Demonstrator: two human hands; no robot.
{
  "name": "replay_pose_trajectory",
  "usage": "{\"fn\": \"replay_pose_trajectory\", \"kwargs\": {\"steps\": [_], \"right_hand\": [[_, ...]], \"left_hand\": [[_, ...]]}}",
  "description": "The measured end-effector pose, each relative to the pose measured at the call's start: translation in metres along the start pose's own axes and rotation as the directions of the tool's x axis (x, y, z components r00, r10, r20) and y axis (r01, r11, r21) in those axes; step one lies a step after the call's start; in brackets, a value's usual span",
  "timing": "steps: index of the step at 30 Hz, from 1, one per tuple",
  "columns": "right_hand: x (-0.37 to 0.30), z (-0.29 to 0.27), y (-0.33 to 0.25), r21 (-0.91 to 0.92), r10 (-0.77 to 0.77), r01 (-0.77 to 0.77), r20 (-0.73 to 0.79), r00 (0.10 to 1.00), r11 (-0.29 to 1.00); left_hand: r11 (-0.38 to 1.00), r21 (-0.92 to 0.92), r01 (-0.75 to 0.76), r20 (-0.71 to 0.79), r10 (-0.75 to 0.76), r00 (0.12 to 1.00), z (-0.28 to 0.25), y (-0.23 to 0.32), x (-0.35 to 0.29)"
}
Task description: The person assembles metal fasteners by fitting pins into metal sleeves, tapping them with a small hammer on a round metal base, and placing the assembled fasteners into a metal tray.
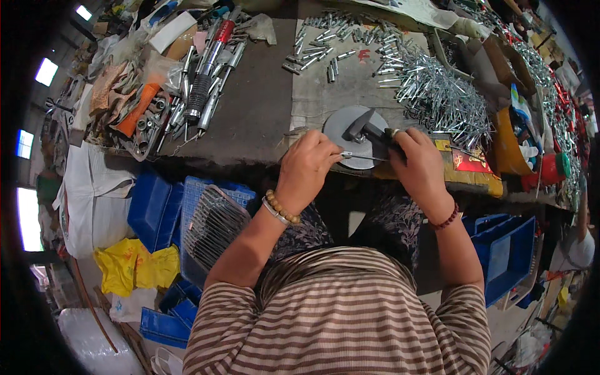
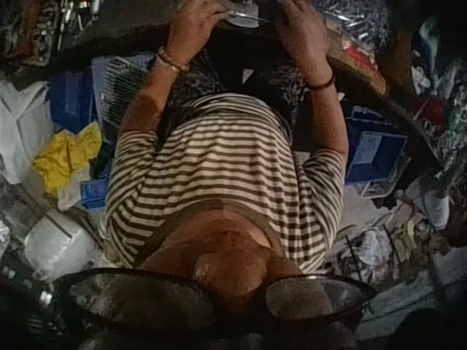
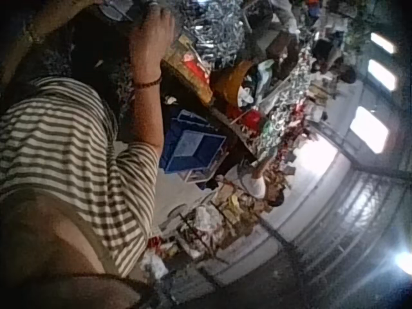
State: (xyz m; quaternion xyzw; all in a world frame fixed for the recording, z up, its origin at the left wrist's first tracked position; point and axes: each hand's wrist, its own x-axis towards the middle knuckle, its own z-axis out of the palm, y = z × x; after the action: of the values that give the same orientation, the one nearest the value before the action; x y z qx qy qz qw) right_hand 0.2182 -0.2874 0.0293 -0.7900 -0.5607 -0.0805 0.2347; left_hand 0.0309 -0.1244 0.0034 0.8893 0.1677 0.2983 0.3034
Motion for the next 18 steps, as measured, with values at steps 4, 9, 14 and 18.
{"fn": "replay_pose_trajectory", "kwargs": {"steps": [4, 9, 14, 18], "right_hand": [[-0.014, -0.019, -0.019, 0.206, 0.108, -0.114, 0.039, 0.993, 0.972], [-0.028, -0.019, -0.034, 0.094, -0.058, 0.077, -0.19, 0.98, 0.993], [-0.032, -0.01, -0.034, 0.043, -0.033, 0.036, -0.066, 0.997, 0.998], [-0.016, -0.011, -0.023, 0.362, 0.125, -0.128, 0.031, 0.992, 0.923]], "left_hand": [[0.999, -0.037, -0.01, -0.009, 0.01, 1.0, -0.001, -0.002, -0.001], [1.0, -0.022, -0.013, -0.011, 0.012, 1.0, -0.002, -0.002, -0.001], [0.999, -0.04, 0.007, 0.005, -0.007, 1.0, 0.0, -0.003, -0.003], [0.999, -0.025, -0.023, 0.024, 0.023, 0.999, -0.003, -0.007, 0.002]]}}
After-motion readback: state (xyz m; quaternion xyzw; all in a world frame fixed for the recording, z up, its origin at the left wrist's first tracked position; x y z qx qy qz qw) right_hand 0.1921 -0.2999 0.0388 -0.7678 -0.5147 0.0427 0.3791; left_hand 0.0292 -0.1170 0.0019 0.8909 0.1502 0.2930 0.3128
